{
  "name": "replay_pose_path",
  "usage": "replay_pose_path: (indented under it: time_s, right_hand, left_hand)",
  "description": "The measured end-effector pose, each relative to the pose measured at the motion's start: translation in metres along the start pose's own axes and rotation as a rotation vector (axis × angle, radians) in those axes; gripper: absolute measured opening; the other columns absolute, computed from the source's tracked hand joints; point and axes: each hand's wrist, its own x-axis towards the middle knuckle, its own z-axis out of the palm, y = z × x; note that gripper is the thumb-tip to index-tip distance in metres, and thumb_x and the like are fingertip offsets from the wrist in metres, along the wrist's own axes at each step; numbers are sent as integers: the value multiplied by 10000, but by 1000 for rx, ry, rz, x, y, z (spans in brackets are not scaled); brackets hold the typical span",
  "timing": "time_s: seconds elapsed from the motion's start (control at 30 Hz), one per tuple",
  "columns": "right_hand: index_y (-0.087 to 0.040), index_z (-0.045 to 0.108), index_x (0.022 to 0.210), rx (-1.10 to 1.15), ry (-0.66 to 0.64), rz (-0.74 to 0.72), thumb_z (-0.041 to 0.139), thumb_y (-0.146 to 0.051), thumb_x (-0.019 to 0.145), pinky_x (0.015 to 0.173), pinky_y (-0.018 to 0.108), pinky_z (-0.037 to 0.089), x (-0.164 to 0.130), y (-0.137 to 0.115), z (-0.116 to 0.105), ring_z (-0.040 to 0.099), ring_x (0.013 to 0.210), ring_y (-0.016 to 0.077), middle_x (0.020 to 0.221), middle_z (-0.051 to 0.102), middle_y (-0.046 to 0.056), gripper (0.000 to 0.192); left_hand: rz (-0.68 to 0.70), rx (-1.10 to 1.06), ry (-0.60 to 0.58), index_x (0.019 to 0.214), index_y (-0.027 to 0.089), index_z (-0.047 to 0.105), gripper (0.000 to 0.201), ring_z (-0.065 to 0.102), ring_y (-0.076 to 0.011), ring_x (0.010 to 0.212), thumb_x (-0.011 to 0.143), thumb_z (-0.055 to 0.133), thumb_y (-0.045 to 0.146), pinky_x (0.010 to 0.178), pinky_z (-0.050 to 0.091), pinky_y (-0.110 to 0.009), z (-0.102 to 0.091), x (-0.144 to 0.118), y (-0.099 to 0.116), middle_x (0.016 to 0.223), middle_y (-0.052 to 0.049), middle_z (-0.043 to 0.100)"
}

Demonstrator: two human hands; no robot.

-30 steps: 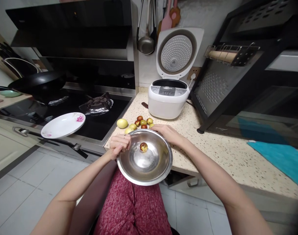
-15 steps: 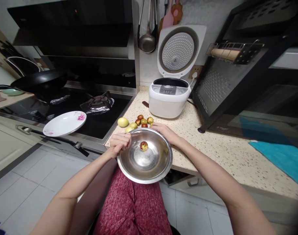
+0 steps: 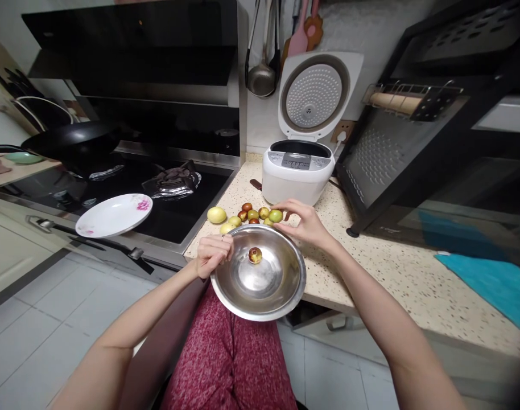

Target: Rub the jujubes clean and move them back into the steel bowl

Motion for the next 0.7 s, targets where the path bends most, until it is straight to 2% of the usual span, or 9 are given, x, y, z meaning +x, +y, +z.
replay_pose_path:
  time_s: [0.1, 0.3, 0.37, 0.43, 0.53, 0.7]
  right_hand:
    - [-236, 728, 1214, 147, -79, 45, 772, -352, 897, 909, 432, 625, 0, -10, 1, 710, 1106, 268, 1205, 748, 91, 340]
    - [-236, 693, 1252, 299, -319, 112, 770, -319, 869, 901, 399, 642, 1, -27, -4, 709, 1120, 233, 1268, 716, 87, 399]
    - [-231, 710, 1244, 297, -394, 88, 769, -316, 875, 861, 357, 636, 1, -30, -6, 711, 1091, 218, 1256, 727, 83, 383]
    - [-215, 741, 1199, 267, -473, 64, 765, -308, 886, 774, 305, 613, 1, -32, -8, 712, 953, 184, 1154, 760, 68, 327]
    - [-191, 759, 1161, 210, -574, 51, 770, -304, 892, 668, 265, 547, 2, -33, -9, 640, 750, 137, 1031, 769, 49, 292]
    - [-194, 762, 1161, 141, -662, 34, 769, -315, 905, 719, 267, 527, 0, -39, -10, 649, 826, 153, 1101, 750, 66, 284]
  left_hand:
    - [17, -11, 18, 605, 192, 427, 486, 540, -134, 505, 1086, 382, 249, 569, 431, -301, 1, -1, -1, 505, 6, 468]
    - [-70, 14, -25, 591, 201, 434, 520, 578, -152, 528, 1098, 355, 289, 600, 455, -307, -1, -4, 1, 486, -4, 481]
    - [-61, 11, -29, 577, 206, 433, 539, 572, -149, 512, 1101, 349, 305, 592, 455, -306, -2, -4, 0, 475, -1, 483]
    - [-66, 16, -42, 568, 208, 438, 555, 577, -151, 512, 1104, 346, 322, 592, 454, -307, -3, -3, 1, 474, -4, 496]
    - [-77, 20, -57, 566, 207, 450, 554, 587, -158, 525, 1099, 347, 311, 596, 455, -310, -4, -1, 2, 485, -16, 520]
    - [-65, -4, -33, 570, 203, 456, 532, 576, -154, 514, 1089, 368, 278, 588, 456, -307, -3, -1, 1, 488, -11, 505]
